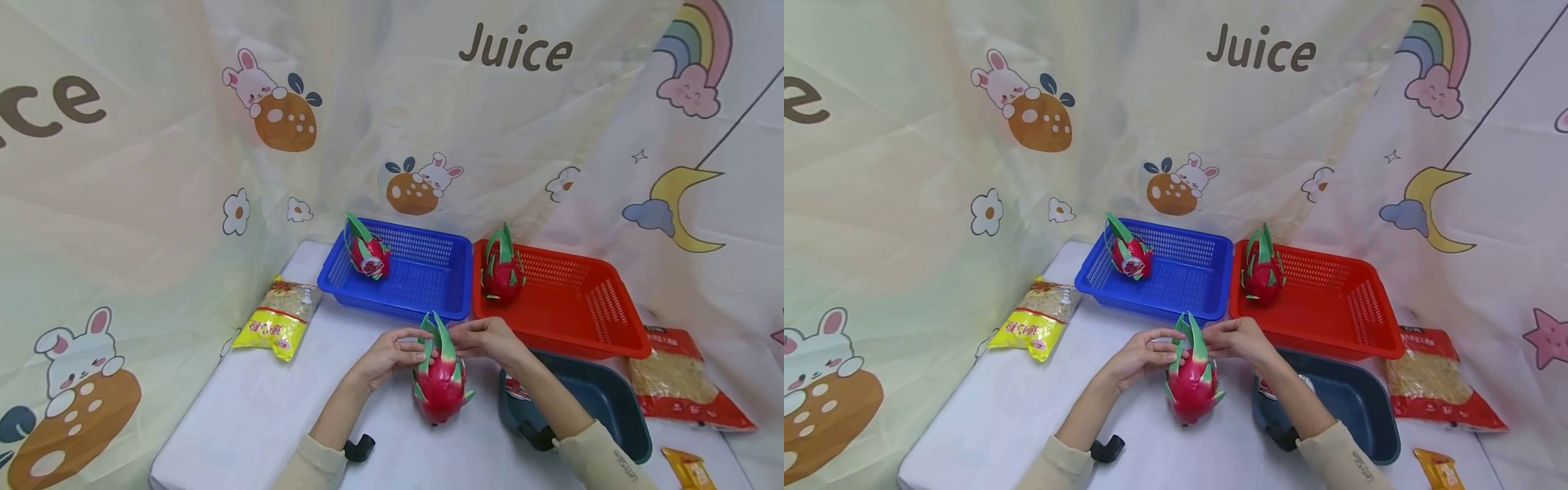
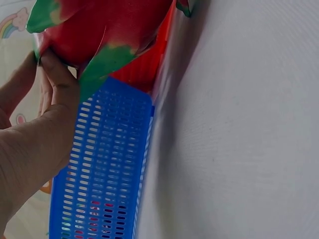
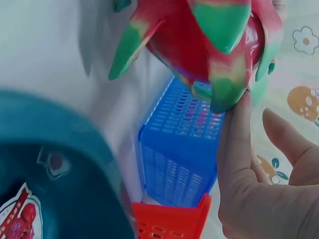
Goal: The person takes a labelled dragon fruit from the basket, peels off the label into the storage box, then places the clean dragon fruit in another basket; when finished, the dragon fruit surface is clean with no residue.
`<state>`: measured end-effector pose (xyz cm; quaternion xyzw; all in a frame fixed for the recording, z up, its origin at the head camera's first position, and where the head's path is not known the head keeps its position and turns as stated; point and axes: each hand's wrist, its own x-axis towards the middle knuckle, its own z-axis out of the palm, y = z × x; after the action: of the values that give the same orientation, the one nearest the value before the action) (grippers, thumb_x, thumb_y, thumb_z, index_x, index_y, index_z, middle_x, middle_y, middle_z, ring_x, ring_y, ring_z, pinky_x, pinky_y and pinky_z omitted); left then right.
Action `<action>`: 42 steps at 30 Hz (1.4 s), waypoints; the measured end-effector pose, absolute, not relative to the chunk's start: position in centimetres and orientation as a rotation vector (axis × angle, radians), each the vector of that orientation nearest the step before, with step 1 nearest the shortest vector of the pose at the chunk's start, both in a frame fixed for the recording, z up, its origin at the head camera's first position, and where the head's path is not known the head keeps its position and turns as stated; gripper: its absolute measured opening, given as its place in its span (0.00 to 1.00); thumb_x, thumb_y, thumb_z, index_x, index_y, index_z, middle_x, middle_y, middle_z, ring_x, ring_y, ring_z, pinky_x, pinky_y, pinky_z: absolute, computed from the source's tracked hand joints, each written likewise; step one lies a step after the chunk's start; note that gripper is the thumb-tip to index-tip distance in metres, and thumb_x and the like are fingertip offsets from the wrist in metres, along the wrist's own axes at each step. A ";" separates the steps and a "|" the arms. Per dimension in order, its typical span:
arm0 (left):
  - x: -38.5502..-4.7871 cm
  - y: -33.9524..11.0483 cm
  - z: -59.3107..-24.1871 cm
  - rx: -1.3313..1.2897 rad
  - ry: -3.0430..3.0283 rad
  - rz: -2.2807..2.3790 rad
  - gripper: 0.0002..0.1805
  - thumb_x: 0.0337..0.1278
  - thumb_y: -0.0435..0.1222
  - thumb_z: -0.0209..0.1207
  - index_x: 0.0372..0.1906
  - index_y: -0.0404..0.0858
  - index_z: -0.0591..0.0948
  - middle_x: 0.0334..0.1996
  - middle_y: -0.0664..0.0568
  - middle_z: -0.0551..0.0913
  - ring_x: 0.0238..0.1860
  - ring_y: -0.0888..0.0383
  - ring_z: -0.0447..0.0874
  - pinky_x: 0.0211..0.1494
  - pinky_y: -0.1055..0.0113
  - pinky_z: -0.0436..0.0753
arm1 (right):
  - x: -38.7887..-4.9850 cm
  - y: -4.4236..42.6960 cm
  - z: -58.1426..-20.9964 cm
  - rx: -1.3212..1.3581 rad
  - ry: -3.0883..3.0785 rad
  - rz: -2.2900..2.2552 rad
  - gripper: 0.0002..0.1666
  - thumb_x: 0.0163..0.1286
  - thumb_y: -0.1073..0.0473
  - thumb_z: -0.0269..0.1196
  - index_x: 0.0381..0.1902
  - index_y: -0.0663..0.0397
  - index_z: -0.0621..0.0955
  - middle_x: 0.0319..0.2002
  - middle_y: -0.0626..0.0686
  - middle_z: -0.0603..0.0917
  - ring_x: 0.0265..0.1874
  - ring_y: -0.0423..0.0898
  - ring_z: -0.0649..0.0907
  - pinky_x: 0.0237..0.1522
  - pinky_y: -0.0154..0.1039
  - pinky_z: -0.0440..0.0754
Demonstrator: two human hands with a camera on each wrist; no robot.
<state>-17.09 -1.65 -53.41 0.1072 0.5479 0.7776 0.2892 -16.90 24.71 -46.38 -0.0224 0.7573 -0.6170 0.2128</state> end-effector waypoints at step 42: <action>-18.0 2.7 -52.9 0.111 1.094 2.314 0.24 0.78 0.29 0.50 0.70 0.20 0.67 0.59 0.35 0.82 0.64 0.37 0.80 0.68 0.45 0.78 | -15.4 34.2 -35.3 -0.030 2.035 -2.067 0.11 0.77 0.64 0.63 0.49 0.51 0.91 0.42 0.52 0.92 0.40 0.50 0.92 0.44 0.43 0.89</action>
<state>-18.04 2.69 -52.86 0.0415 0.4093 0.8656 0.2855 -15.44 34.20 -35.30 -0.0104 0.6964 -0.7075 0.1199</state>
